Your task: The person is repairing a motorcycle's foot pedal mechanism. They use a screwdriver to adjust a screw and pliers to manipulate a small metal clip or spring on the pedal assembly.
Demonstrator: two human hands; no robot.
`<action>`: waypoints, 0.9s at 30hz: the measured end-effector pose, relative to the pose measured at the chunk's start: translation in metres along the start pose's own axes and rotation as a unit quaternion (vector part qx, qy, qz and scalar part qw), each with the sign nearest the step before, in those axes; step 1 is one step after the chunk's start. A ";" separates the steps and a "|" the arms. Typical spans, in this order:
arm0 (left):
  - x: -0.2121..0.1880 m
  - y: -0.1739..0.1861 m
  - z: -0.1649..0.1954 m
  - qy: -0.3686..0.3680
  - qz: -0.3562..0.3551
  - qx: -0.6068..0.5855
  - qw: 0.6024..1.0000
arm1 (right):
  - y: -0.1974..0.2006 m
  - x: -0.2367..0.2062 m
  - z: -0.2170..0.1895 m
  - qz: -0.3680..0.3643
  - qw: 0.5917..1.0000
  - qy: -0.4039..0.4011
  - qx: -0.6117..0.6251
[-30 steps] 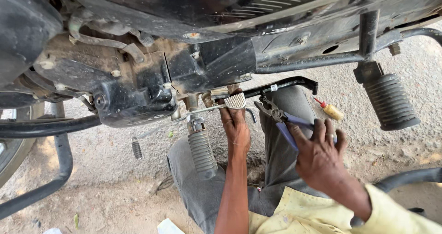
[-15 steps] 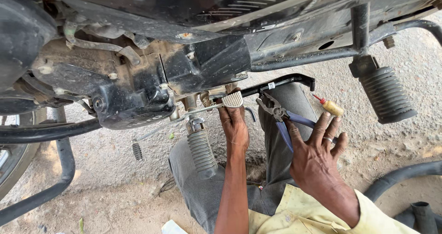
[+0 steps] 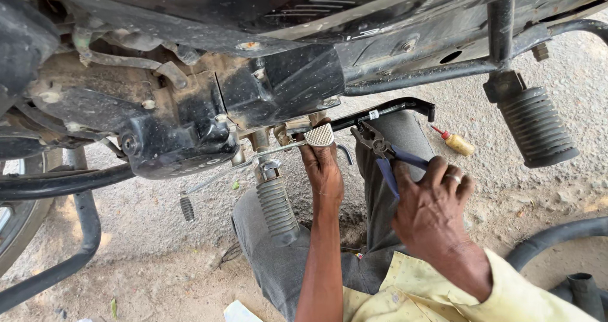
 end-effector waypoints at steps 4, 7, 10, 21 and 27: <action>0.000 -0.004 0.007 -0.048 -0.015 0.002 0.999 | 0.009 0.005 0.006 -0.003 1.000 0.011 -0.027; 0.000 0.002 -0.004 0.003 0.019 -0.011 1.000 | 0.018 0.008 0.004 0.032 0.997 0.051 -0.040; 0.001 0.000 0.000 -0.039 -0.014 -0.031 0.999 | 0.012 0.009 0.009 -0.018 0.999 0.036 -0.008; -0.001 -0.002 0.003 -0.035 -0.051 -0.055 0.997 | 0.013 0.005 -0.014 -0.027 0.999 0.018 -0.020; -0.001 -0.008 0.016 -0.037 -0.059 -0.052 0.996 | 0.025 -0.004 -0.024 0.006 1.000 0.021 -0.011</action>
Point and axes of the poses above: each hand's wrist, its own x-axis towards the middle knuckle, its own y-axis out of the back of the hand, z = x × y, the point moved 8 cm from there along x, towards the middle knuckle, and after that the axes turned 10 degrees about x, right-handed, at the moved point
